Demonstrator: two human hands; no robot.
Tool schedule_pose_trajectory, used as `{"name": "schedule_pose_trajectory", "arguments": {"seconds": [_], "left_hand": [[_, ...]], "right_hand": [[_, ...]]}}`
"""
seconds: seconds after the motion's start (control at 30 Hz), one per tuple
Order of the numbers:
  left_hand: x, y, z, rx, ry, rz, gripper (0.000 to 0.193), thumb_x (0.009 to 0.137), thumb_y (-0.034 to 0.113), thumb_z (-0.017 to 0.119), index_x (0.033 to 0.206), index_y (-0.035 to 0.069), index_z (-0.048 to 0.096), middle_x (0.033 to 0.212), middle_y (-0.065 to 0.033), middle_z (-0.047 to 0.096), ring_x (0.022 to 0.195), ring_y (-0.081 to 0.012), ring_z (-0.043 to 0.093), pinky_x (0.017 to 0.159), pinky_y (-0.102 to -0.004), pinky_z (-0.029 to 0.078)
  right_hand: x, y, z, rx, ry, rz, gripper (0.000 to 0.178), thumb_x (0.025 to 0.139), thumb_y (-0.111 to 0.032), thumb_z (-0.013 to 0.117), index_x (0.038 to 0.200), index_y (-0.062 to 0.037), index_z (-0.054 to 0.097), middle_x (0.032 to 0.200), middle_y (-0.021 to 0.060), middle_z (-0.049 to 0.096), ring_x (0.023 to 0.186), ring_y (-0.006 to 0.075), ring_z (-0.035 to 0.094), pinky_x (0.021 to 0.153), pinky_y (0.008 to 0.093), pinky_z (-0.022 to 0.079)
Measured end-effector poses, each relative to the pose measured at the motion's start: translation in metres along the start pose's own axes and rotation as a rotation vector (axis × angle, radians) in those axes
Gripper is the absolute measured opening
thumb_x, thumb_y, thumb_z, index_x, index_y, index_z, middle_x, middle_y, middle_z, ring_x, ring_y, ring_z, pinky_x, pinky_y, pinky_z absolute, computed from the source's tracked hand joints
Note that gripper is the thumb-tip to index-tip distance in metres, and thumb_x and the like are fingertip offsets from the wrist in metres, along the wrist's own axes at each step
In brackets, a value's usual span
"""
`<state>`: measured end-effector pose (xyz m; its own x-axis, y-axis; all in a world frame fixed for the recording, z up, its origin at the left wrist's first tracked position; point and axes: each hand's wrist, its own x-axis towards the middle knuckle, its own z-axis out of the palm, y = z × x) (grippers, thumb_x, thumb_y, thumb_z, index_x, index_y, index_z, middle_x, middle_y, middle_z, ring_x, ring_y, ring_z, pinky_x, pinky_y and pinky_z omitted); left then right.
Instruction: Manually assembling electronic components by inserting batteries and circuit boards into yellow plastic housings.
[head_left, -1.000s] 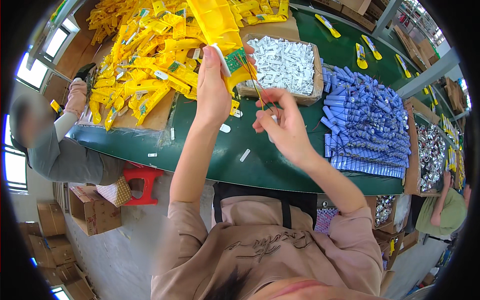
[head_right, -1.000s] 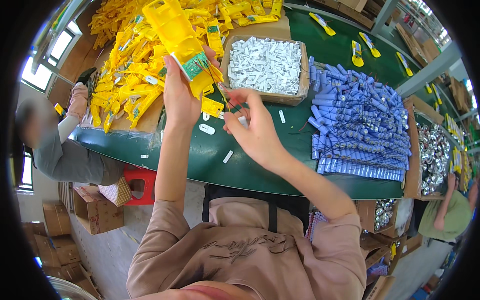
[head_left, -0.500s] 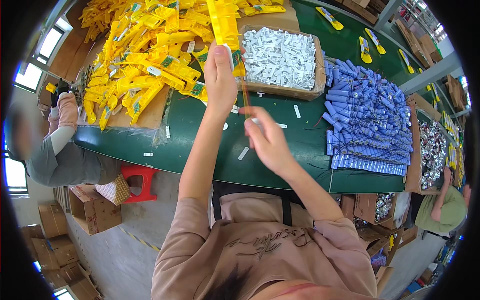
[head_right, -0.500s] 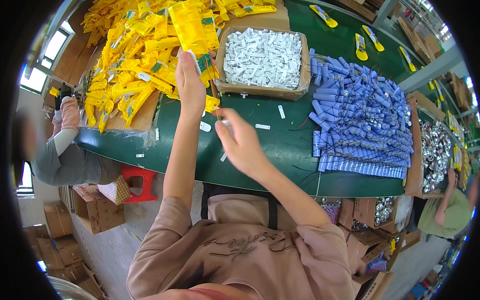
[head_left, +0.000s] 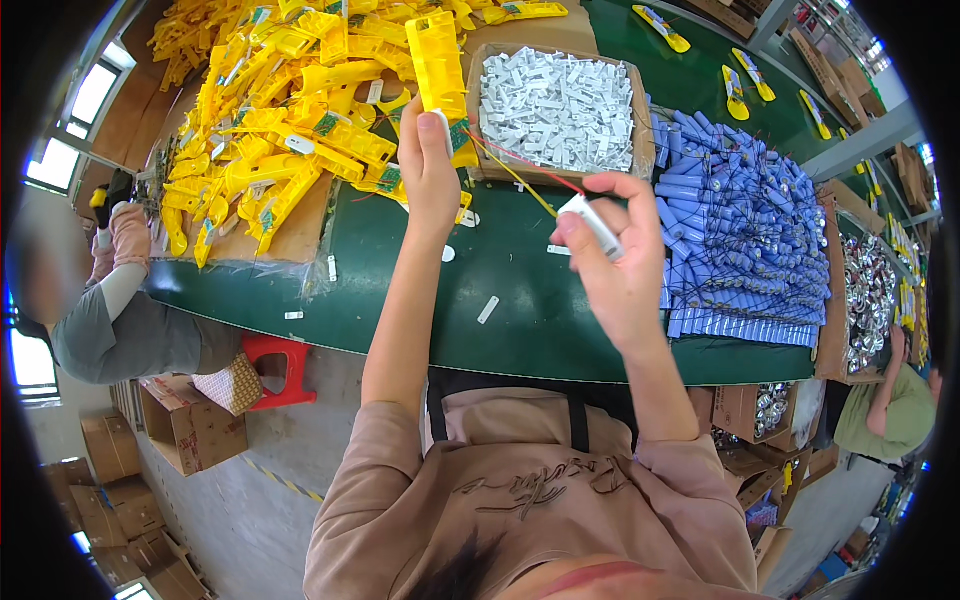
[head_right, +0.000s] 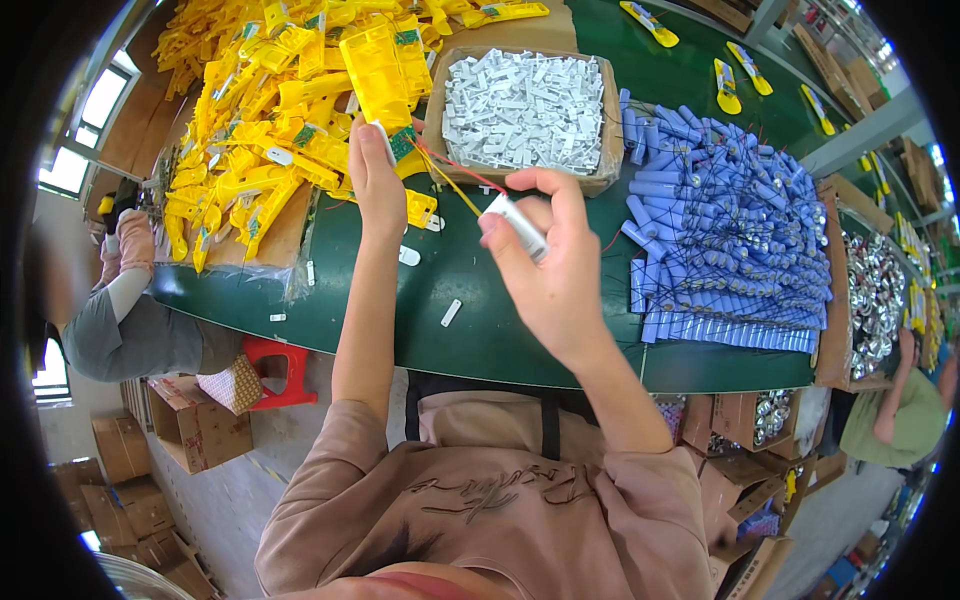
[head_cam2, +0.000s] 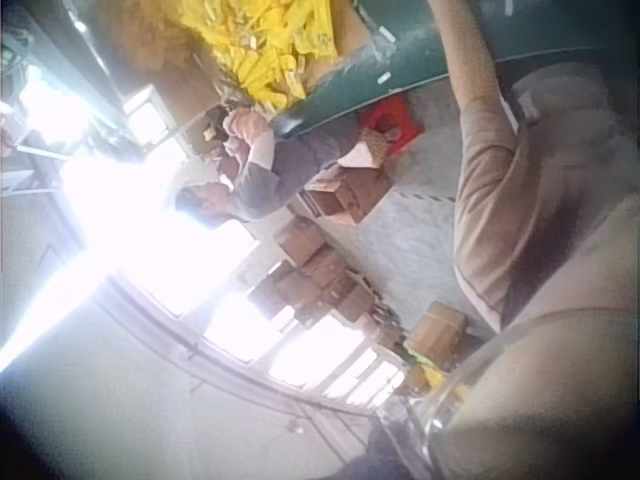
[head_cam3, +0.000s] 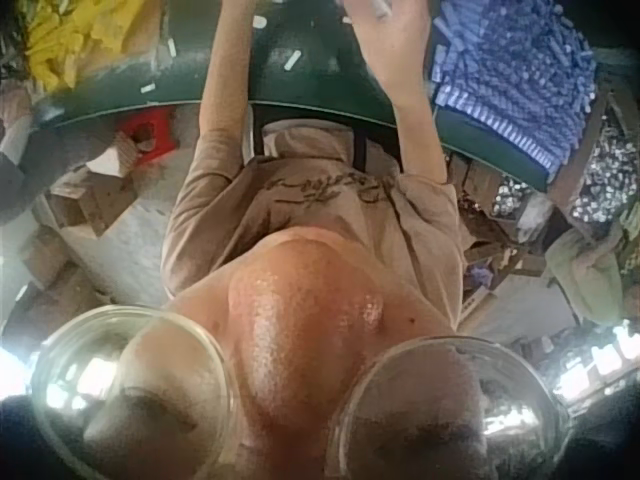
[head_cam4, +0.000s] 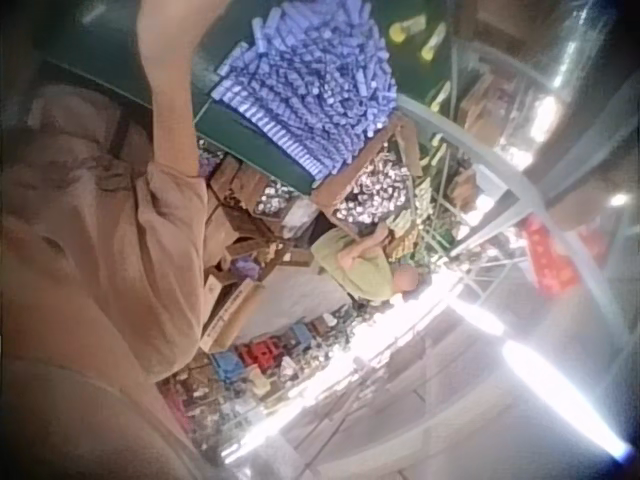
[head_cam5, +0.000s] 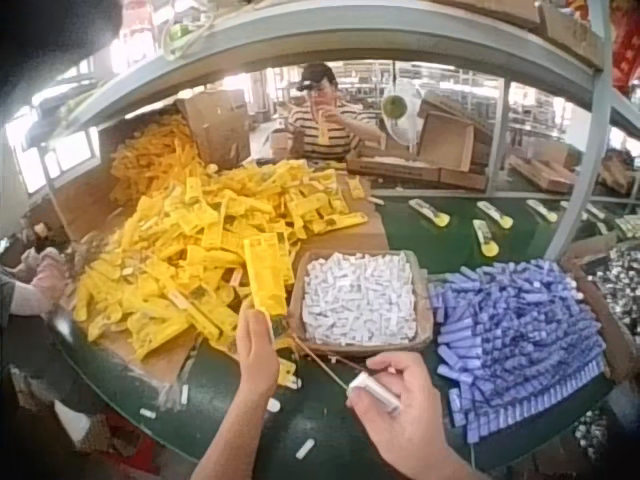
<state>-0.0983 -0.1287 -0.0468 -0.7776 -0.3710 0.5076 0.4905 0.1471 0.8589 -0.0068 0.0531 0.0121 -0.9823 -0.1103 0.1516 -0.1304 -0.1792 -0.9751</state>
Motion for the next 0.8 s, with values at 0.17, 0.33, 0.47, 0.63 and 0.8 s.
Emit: {"name": "schedule_pose_trajectory", "arguments": {"seconds": [0.17,0.33,0.47,0.63,0.8], "left_hand": [[-0.015,0.009,-0.005,-0.219,-0.11,-0.183,0.038,0.099,0.035,0.031,0.111,0.002,0.048,0.089,-0.0075,0.06,0.078,-0.0119,0.056,0.072,-0.0256,0.046],[-0.028,0.008,0.015,-0.358,-0.216,-0.318,0.037,0.099,0.033,0.031,0.111,0.001,0.048,0.089,-0.0072,0.06,0.078,-0.0119,0.057,0.071,-0.025,0.046],[-0.05,0.01,0.03,-0.263,-0.426,-0.313,0.035,0.099,0.027,0.033,0.113,-0.001,0.049,0.091,-0.0069,0.06,0.084,-0.0109,0.054,0.075,-0.025,0.043],[-0.064,0.015,0.035,-0.047,-0.526,-0.205,0.033,0.097,0.025,0.036,0.115,0.0,0.049,0.091,-0.0062,0.059,0.084,-0.0115,0.052,0.076,-0.0251,0.04],[-0.068,0.021,0.037,0.155,-0.6,-0.086,0.032,0.097,0.024,0.04,0.115,0.0,0.05,0.084,-0.006,0.058,0.075,-0.0114,0.051,0.067,-0.0262,0.042]], "right_hand": [[0.031,-0.028,-0.032,-0.646,-0.087,-0.228,0.011,0.082,-0.006,0.065,0.088,-0.0009,0.057,0.076,0.0068,0.061,0.07,0.0108,0.058,0.062,0.022,0.045],[0.061,-0.02,-0.073,-0.162,-0.202,-0.104,0.021,0.083,-0.006,0.063,0.103,-0.0003,0.062,0.089,0.0032,0.061,0.084,0.0124,0.058,0.076,0.023,0.045],[0.075,0.011,-0.07,0.29,-0.24,-0.095,0.026,0.091,-0.009,0.053,0.115,-0.0001,0.056,0.106,0.0078,0.06,0.102,0.0102,0.053,0.089,0.0274,0.042],[0.071,0.022,-0.057,0.244,-0.171,0.056,0.04,0.091,-0.009,0.047,0.13,-0.0047,0.041,0.093,0.0016,0.057,0.089,0.0069,0.052,0.082,0.0222,0.04],[0.074,0.034,-0.056,0.179,0.092,-0.042,0.031,0.089,-0.006,0.04,0.12,-0.0063,0.047,0.081,-0.0002,0.051,0.074,0.0047,0.045,0.069,0.0189,0.036]]}}
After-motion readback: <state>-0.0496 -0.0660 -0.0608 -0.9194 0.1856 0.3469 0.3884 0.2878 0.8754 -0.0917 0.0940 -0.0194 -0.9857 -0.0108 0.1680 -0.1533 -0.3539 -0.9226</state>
